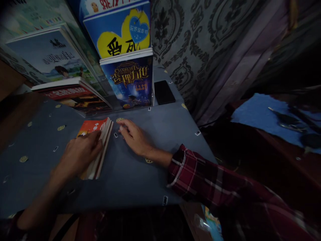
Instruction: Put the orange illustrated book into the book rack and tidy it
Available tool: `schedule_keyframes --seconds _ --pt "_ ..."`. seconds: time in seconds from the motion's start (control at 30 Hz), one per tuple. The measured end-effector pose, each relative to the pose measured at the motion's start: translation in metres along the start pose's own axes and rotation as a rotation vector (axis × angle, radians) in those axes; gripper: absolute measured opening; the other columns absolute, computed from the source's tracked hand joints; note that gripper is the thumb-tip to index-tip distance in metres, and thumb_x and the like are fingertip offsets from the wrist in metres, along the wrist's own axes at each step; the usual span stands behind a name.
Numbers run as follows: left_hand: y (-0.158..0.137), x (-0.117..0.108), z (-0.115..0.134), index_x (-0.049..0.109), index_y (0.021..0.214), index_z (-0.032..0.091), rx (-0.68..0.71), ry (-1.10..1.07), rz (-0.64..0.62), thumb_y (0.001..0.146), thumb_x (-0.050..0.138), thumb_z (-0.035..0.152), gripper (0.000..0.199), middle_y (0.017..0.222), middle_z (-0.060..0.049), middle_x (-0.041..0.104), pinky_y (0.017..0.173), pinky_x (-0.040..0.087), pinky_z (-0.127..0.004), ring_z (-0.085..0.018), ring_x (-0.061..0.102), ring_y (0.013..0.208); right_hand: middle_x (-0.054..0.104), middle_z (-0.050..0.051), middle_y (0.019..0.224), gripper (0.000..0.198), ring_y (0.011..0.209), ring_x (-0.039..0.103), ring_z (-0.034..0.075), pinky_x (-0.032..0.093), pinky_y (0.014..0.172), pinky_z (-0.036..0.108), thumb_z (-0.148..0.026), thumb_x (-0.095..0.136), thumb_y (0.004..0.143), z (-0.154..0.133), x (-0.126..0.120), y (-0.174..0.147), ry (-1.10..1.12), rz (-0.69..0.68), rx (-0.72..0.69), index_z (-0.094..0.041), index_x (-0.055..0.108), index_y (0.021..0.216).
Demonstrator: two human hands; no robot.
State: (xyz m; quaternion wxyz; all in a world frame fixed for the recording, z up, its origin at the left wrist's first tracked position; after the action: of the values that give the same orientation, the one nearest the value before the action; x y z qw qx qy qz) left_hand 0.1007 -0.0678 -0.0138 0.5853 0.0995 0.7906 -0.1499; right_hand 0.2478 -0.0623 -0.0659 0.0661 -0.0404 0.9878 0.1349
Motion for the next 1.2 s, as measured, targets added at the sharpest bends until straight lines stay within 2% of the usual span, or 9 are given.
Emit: schedule_keyframes --seconds 0.13,0.23,0.37,0.5,0.6,0.7,0.8,1.0,1.2 --pt "-0.003 0.001 0.011 0.063 0.116 0.013 -0.009 0.023 -0.030 0.101 0.034 0.026 0.035 0.107 -0.016 0.074 0.077 0.054 -0.040 -0.031 0.073 0.091 0.066 0.010 0.127 0.032 0.116 0.064 0.022 0.052 0.102 0.045 -0.027 0.041 0.101 -0.014 0.000 0.006 -0.164 -0.034 -0.123 -0.023 0.059 0.128" --pt "-0.004 0.003 0.022 0.063 0.111 0.009 0.013 0.042 -0.011 0.100 0.034 0.021 0.033 0.105 -0.020 0.072 0.077 0.053 -0.040 -0.033 0.072 0.098 0.065 0.009 0.131 0.036 0.125 0.057 0.022 0.045 0.111 0.047 -0.025 0.037 0.103 -0.021 0.011 0.015 -0.314 -0.109 -0.253 -0.025 0.055 0.134" --pt "-0.005 0.005 0.027 0.063 0.114 0.006 0.010 0.022 0.010 0.100 0.035 0.020 0.034 0.106 -0.022 0.070 0.077 0.054 -0.041 -0.035 0.070 0.101 0.064 0.010 0.132 0.039 0.123 0.056 0.024 0.046 0.106 0.046 -0.023 0.033 0.104 -0.015 0.033 0.027 -0.499 -0.239 -0.312 -0.024 0.053 0.137" --pt "-0.011 0.008 0.008 0.064 0.119 0.011 0.088 -0.072 0.040 0.102 0.044 0.040 0.040 0.121 -0.021 0.069 0.088 0.055 -0.047 -0.035 0.069 0.107 0.070 0.011 0.118 0.035 0.110 0.061 0.027 0.046 0.098 0.048 -0.024 0.034 0.104 -0.006 0.041 0.032 -0.679 -0.314 -0.257 -0.021 0.059 0.129" --pt "-0.033 0.021 -0.009 0.058 0.135 0.023 0.371 -0.240 0.042 0.097 0.053 0.055 0.050 0.150 -0.013 0.054 0.103 0.052 -0.044 -0.031 0.058 0.131 0.069 0.012 0.119 0.035 0.112 0.061 0.028 0.046 0.098 0.048 -0.026 0.035 0.104 -0.008 0.040 0.030 -0.662 -0.326 -0.253 -0.020 0.058 0.130" --pt "-0.063 0.038 -0.027 0.036 0.155 0.027 0.562 -0.338 0.059 0.093 0.058 0.059 0.073 0.161 -0.012 0.040 0.115 0.044 -0.047 -0.030 0.040 0.147 0.068 0.010 0.124 0.036 0.114 0.062 0.026 0.048 0.101 0.045 -0.027 0.038 0.103 -0.007 0.044 0.029 -0.547 -0.365 -0.264 -0.023 0.055 0.135" --pt "-0.077 0.049 -0.034 0.028 0.159 0.028 0.541 -0.331 0.103 0.098 0.055 0.046 0.069 0.162 -0.011 0.038 0.119 0.040 -0.049 -0.028 0.036 0.150 0.065 0.008 0.133 0.038 0.118 0.062 0.026 0.047 0.105 0.047 -0.025 0.043 0.101 -0.002 0.050 0.035 -0.466 -0.404 -0.265 -0.025 0.053 0.138" --pt "-0.080 0.044 -0.012 0.048 0.148 0.019 0.487 -0.208 0.232 0.103 0.044 0.039 0.049 0.155 -0.013 0.049 0.119 0.042 -0.050 -0.029 0.042 0.147 0.061 0.006 0.144 0.039 0.134 0.055 0.026 0.041 0.114 0.052 -0.027 0.048 0.100 0.006 0.062 0.052 -0.425 -0.422 -0.275 -0.026 0.055 0.138" --pt "-0.082 0.045 -0.009 0.050 0.147 0.017 0.472 -0.188 0.257 0.103 0.043 0.036 0.048 0.154 -0.014 0.050 0.119 0.042 -0.051 -0.030 0.043 0.146 0.050 0.009 0.155 0.041 0.145 0.044 0.030 0.032 0.119 0.058 -0.040 0.055 0.099 0.007 0.064 0.046 -0.444 -0.411 -0.262 -0.026 0.057 0.138"
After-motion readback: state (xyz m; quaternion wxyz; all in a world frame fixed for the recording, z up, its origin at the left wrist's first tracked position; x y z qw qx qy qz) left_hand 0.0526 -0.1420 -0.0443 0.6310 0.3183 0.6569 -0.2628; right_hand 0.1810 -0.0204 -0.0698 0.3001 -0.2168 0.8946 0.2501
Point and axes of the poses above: each hand's wrist, its own y-axis towards the middle knuckle, its own x-axis out of the palm, z = x × y, the point moved 9 cm from there along y, towards the middle knuckle
